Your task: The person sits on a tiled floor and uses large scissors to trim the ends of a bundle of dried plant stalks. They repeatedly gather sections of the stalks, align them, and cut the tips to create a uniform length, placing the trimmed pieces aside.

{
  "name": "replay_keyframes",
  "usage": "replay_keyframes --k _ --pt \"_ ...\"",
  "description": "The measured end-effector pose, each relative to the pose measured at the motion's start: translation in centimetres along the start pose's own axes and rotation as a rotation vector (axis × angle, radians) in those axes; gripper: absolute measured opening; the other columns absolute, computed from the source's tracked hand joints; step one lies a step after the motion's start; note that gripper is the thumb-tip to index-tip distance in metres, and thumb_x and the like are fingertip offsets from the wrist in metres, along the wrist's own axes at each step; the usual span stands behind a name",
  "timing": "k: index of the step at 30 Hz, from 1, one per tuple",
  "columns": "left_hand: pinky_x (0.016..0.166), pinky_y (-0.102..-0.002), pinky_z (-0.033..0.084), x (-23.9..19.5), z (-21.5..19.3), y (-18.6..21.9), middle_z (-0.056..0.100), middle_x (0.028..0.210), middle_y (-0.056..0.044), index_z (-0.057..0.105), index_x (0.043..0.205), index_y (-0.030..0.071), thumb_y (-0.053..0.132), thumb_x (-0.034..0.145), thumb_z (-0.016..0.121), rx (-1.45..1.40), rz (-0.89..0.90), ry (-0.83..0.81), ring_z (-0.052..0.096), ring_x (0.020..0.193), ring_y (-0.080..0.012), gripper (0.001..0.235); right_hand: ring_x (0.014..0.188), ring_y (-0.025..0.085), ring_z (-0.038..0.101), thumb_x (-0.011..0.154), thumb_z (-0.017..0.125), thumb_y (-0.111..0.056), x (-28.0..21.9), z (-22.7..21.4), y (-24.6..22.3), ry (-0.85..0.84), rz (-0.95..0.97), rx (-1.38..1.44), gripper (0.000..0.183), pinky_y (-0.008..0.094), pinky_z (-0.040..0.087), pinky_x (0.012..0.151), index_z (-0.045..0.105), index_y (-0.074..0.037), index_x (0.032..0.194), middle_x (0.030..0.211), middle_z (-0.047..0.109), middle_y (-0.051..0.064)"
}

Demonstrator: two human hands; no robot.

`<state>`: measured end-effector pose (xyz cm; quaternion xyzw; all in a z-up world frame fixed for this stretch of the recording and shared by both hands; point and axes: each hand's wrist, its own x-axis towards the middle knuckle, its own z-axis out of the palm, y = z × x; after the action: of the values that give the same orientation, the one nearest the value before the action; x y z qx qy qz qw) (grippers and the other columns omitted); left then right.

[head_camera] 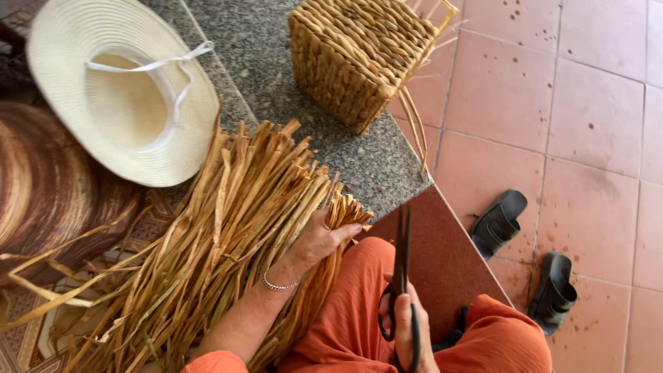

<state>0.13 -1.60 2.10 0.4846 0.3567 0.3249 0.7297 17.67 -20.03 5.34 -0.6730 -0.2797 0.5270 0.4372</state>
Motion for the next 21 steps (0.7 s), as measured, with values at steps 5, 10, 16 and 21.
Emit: replay_keyframes --k 5,10,16,21 --pt "0.080 -0.027 0.059 -1.3 1.2 2.2 0.078 0.097 -0.001 0.077 0.106 0.008 0.013 0.092 0.075 -0.044 -0.030 0.004 0.071 0.089 -0.0100 0.015 0.060 0.010 0.051 0.100 0.037 -0.056 -0.1 1.8 0.0 -0.061 -0.124 -0.279 0.068 0.026 0.046 0.055 0.055 -0.005 0.141 0.077 0.059 0.001" --pt "0.081 -0.028 0.059 -1.7 1.9 1.9 0.077 0.097 -0.003 0.075 0.107 0.005 0.014 0.096 0.076 -0.104 0.018 -0.042 0.071 0.090 -0.0126 0.014 0.056 0.012 0.052 0.098 0.038 -0.056 -0.6 1.6 -0.8 -0.045 -0.167 -0.357 0.067 0.029 0.046 0.052 0.055 -0.007 0.141 0.073 0.059 0.002" --pt "0.086 -0.027 0.060 -1.6 3.7 1.4 0.076 0.102 -0.004 0.074 0.112 0.004 0.012 0.094 0.074 -0.273 -0.035 -0.045 0.072 0.094 -0.0128 0.019 0.052 0.017 0.056 0.099 0.041 -0.050 -0.2 0.3 -0.5 0.012 -0.249 -0.508 0.057 0.034 0.044 0.050 0.059 -0.007 0.133 0.064 0.057 0.006" --pt "0.084 -0.030 0.061 -1.1 5.8 0.2 0.075 0.100 -0.006 0.073 0.111 0.002 0.009 0.095 0.073 -0.259 -0.058 -0.033 0.071 0.092 -0.0141 0.018 0.041 0.017 0.055 0.101 0.041 -0.043 0.3 -1.7 0.7 0.059 -0.276 -0.606 0.049 0.038 0.041 0.043 0.060 -0.005 0.126 0.052 0.054 0.004"
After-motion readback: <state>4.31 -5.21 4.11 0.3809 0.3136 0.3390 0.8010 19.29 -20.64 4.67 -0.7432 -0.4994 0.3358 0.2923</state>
